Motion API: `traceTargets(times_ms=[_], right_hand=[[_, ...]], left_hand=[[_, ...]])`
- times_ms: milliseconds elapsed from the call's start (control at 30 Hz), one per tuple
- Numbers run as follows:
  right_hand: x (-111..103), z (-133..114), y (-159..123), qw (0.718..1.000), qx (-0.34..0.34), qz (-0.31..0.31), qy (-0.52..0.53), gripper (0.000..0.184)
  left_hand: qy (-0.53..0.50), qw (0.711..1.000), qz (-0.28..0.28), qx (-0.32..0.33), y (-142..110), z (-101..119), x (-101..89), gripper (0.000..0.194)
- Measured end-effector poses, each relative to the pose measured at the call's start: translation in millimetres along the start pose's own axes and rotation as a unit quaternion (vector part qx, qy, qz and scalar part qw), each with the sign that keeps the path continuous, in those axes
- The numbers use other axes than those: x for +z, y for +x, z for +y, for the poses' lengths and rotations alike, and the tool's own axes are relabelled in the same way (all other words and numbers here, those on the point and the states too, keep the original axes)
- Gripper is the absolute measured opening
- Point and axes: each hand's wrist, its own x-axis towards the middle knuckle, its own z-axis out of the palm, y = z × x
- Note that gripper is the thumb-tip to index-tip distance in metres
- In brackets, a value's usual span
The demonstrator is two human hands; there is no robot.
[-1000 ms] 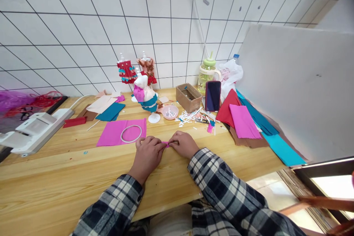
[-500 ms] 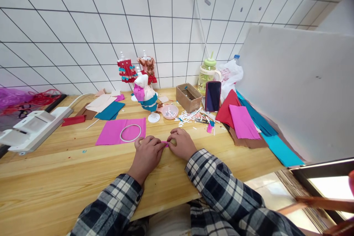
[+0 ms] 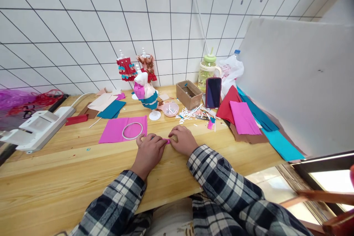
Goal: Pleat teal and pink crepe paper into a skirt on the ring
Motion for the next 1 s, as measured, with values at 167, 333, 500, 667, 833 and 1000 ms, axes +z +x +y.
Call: traceTargets(times_ms=[167, 333, 500, 667, 833, 1000], right_hand=[[2.2, -1.9, 0.4, 1.0, 0.001, -0.016, -0.008, 0.008], [-0.1, 0.3, 0.2, 1.0, -0.001, 0.008, 0.016, 0.027], [-7.4, -4.2, -3.5, 0.998, -0.053, 0.022, 0.01, 0.036], [-5.8, -9.7, -6.8, 0.995, -0.085, -0.028, -0.043, 0.018], [-2.8, -6.3, -6.1, 0.993, -0.089, -0.043, -0.059, 0.014], [-2.5, -2.0, -3.1, 0.991, -0.093, -0.047, -0.082, 0.01]], left_hand=[[0.001, 1.0, 0.011, -0.002, -0.5, 0.6, 0.5, 0.02], [-0.005, 1.0, 0.007, -0.004, -0.5, -0.2, -0.6, 0.021], [-0.016, 1.0, -0.008, -0.01, -0.1, -0.8, -1.4, 0.019], [-0.034, 0.999, -0.016, -0.024, 0.1, -3.8, 1.4, 0.019], [-0.051, 0.998, -0.017, -0.046, 1.0, -8.1, 2.9, 0.02], [-0.041, 0.998, -0.023, -0.041, 1.3, -6.5, -1.2, 0.018]])
